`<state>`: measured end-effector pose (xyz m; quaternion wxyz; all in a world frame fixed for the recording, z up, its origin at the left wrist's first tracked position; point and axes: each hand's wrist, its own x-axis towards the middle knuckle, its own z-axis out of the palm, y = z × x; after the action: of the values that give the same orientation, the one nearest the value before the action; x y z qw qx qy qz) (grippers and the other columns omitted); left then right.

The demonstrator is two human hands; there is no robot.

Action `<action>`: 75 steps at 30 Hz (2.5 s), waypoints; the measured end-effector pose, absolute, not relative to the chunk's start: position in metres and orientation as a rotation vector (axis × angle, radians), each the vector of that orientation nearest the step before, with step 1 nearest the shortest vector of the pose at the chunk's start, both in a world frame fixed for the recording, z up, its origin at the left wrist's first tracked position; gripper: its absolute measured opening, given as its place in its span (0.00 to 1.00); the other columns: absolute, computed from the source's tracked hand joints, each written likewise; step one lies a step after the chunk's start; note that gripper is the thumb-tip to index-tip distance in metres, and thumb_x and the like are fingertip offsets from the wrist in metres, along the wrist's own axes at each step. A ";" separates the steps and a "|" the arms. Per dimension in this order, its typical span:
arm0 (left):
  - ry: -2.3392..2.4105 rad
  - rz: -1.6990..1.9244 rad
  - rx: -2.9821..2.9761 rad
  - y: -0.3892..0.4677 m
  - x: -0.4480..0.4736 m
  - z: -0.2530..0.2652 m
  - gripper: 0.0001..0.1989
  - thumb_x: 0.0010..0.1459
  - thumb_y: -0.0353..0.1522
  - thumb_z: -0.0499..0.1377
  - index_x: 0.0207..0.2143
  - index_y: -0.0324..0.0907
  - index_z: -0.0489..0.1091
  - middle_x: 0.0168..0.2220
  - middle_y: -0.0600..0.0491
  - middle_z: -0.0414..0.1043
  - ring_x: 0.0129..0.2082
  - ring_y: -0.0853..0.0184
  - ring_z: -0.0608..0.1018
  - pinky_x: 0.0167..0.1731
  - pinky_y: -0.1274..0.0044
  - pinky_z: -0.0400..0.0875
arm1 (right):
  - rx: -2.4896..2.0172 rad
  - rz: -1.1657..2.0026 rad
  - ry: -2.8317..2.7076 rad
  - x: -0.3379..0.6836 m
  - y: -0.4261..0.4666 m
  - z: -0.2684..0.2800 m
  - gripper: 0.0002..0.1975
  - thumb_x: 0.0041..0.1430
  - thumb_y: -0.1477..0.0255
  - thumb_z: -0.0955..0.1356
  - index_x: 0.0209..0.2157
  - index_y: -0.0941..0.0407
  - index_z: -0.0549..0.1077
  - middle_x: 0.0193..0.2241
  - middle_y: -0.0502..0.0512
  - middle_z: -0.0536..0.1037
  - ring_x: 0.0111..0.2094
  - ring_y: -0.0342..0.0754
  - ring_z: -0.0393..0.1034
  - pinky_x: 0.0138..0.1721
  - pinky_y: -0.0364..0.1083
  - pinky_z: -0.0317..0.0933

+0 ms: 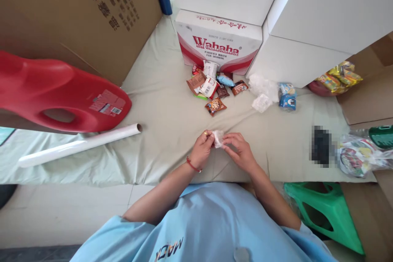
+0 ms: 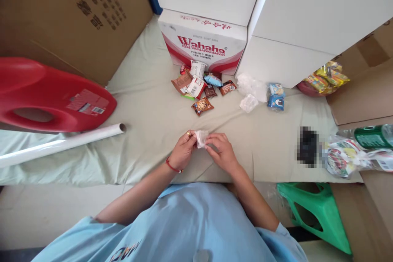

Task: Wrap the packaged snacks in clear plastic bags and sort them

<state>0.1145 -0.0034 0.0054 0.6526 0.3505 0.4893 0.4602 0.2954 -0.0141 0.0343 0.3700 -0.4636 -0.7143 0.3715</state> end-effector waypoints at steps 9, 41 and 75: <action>1.000 0.805 1.046 0.010 0.102 0.008 0.19 0.56 0.48 0.65 0.32 0.41 0.69 0.27 0.58 0.65 0.27 0.71 0.66 0.31 0.77 0.62 | -1.396 1.586 -1.009 0.339 -0.015 0.042 0.18 0.54 0.54 0.76 0.32 0.54 0.75 0.23 0.47 0.72 0.23 0.41 0.64 0.24 0.41 0.61; 1.244 0.952 1.687 -0.023 0.126 0.020 0.10 0.64 0.39 0.60 0.32 0.45 0.75 0.31 0.50 0.75 0.33 0.62 0.74 0.38 0.71 0.67 | -1.420 1.539 -0.896 0.311 -0.032 0.022 0.17 0.51 0.57 0.77 0.33 0.53 0.73 0.27 0.49 0.76 0.28 0.44 0.68 0.35 0.45 0.65; 1.089 0.863 0.621 -0.003 0.106 0.025 0.30 0.46 0.37 0.71 0.49 0.43 0.63 0.48 0.49 0.74 0.36 0.68 0.79 0.37 0.74 0.71 | -1.276 1.519 -1.269 0.359 -0.037 0.044 0.16 0.56 0.57 0.75 0.27 0.53 0.73 0.30 0.51 0.74 0.34 0.48 0.67 0.40 0.47 0.62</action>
<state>0.1057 -0.0031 0.0250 0.7241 0.2813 0.4936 0.3910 0.3585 -0.0365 0.0437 0.3833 -0.5004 -0.4978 0.5957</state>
